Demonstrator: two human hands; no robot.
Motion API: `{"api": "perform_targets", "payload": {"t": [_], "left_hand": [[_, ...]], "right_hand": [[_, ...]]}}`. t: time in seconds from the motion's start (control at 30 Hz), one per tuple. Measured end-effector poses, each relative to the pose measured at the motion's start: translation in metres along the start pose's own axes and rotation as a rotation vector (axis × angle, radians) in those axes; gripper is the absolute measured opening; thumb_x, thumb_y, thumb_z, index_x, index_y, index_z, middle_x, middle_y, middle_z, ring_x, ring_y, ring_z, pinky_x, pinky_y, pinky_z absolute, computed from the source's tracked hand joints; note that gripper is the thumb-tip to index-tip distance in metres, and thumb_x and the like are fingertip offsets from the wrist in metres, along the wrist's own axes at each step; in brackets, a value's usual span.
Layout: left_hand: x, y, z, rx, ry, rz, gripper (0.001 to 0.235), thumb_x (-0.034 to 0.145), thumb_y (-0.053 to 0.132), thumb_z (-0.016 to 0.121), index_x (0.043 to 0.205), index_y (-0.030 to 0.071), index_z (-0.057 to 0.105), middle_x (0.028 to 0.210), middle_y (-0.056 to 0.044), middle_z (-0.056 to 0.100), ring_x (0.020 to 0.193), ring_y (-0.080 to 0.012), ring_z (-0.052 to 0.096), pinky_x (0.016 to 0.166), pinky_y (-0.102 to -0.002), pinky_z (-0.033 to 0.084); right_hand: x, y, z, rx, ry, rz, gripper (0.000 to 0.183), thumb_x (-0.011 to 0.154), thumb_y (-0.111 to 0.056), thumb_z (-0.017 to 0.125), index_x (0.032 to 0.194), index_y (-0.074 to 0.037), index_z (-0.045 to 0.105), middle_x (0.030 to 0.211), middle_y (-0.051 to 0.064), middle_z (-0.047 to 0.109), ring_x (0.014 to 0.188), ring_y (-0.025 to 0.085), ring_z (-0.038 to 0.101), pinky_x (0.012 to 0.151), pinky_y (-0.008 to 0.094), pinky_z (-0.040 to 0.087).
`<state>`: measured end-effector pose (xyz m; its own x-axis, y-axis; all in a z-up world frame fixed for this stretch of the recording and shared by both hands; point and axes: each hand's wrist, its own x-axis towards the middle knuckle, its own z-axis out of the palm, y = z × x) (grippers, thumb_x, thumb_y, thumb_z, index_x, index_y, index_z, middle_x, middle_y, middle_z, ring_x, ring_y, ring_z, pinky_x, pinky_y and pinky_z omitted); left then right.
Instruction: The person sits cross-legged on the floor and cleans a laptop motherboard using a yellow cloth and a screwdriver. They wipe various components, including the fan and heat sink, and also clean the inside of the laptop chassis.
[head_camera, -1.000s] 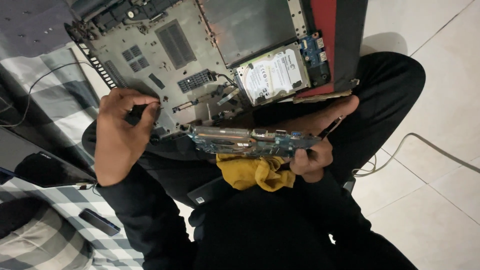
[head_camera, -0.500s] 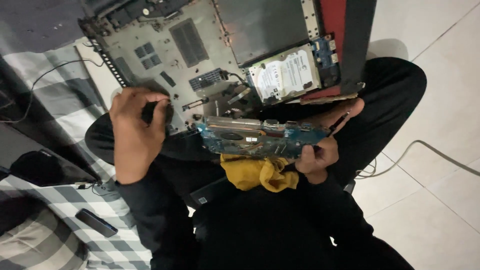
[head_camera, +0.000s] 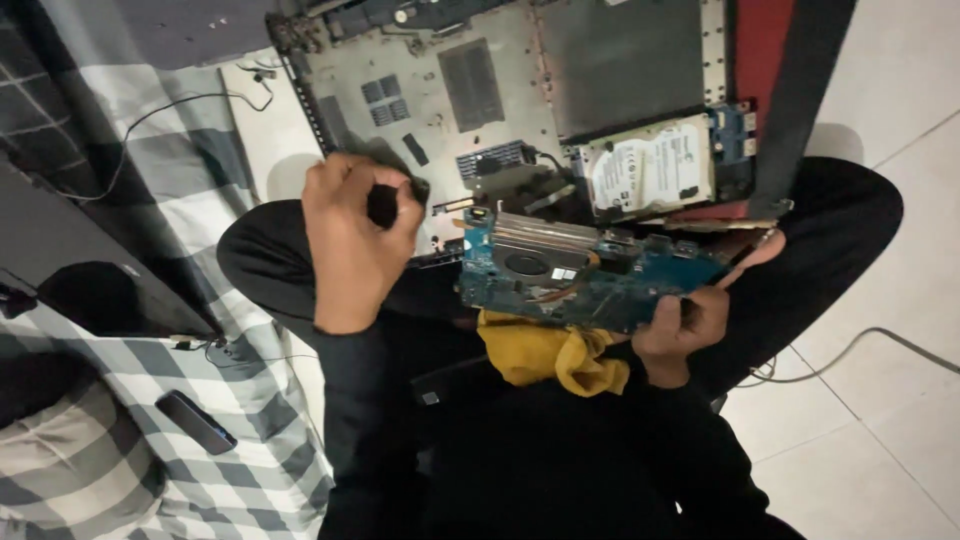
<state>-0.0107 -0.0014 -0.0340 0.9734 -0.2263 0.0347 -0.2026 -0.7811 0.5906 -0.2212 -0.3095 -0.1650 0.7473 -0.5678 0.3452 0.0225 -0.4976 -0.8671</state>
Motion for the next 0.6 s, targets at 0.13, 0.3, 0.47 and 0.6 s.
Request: {"api": "perform_targets", "payload": {"t": [0.13,0.3,0.47,0.6], "left_hand": [[-0.001,-0.003,0.011,0.004,0.087,0.019,0.007,0.084,0.007,0.072,0.084,0.009,0.066,0.088,-0.007,0.053,0.085,-0.0353,0.056,0.083,-0.046,0.047],[-0.001,-0.006,0.026,-0.017,0.173,0.041,0.007,0.088,0.011,0.062,0.082,0.013,0.059,0.086,-0.002,0.041,0.075,-0.0242,0.044,0.08,-0.036,0.042],[0.0,-0.01,0.03,-0.077,0.241,0.073,0.004,0.084,0.008,0.062,0.081,0.01,0.06,0.082,-0.002,0.04,0.071,-0.0262,0.043,0.075,-0.037,0.039],[0.0,-0.011,0.031,-0.087,0.264,0.081,0.007,0.086,0.006,0.06,0.081,0.01,0.059,0.083,-0.002,0.039,0.073,-0.0272,0.043,0.08,-0.039,0.041]], "right_hand": [[-0.012,0.02,-0.009,-0.001,-0.046,0.028,0.024,0.107,-0.024,0.06,0.094,-0.008,0.047,0.081,0.0,0.045,0.078,0.015,0.047,0.105,0.051,0.044],[-0.015,0.032,-0.012,-0.065,0.017,-0.025,0.028,0.105,-0.026,0.065,0.093,-0.005,0.051,0.081,0.004,0.048,0.081,0.024,0.056,0.11,0.058,0.039],[-0.009,0.021,-0.01,-0.028,-0.041,0.012,0.025,0.106,-0.026,0.063,0.101,-0.007,0.049,0.089,0.003,0.048,0.087,0.024,0.055,0.096,0.047,0.044],[-0.004,0.022,-0.007,-0.008,-0.032,-0.028,0.02,0.105,-0.02,0.058,0.103,-0.004,0.046,0.092,0.005,0.047,0.088,0.026,0.053,0.095,0.048,0.044]]}}
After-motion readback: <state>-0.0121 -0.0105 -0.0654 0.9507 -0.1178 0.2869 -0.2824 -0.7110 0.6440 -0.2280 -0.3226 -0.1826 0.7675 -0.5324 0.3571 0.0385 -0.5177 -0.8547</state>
